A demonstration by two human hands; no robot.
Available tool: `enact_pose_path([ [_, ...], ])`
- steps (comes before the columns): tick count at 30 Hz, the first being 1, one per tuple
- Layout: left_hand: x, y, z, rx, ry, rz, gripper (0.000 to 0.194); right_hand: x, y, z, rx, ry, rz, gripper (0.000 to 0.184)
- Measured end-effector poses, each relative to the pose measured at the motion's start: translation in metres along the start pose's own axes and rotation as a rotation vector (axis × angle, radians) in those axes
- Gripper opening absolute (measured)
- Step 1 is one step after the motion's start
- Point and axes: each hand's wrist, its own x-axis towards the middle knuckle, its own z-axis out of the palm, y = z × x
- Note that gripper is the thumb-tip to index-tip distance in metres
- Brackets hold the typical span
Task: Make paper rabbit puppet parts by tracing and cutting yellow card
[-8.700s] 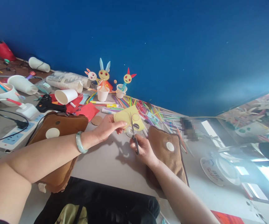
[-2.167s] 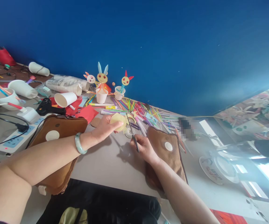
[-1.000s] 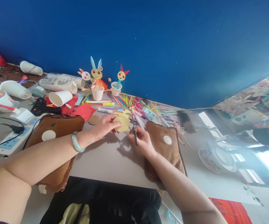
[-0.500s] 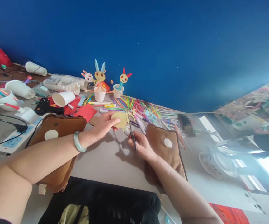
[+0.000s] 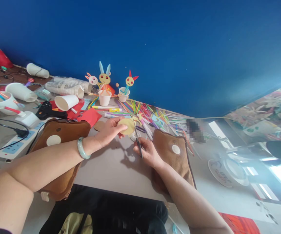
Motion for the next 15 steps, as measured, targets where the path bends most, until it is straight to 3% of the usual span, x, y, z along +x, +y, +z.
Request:
enact_pose_path([
  [15,-0.0002,0.0008,-0.0005,0.020,-0.034,-0.004,0.018,0.0003,0.0028,-0.0011,-0.010,0.003,-0.029,0.063],
])
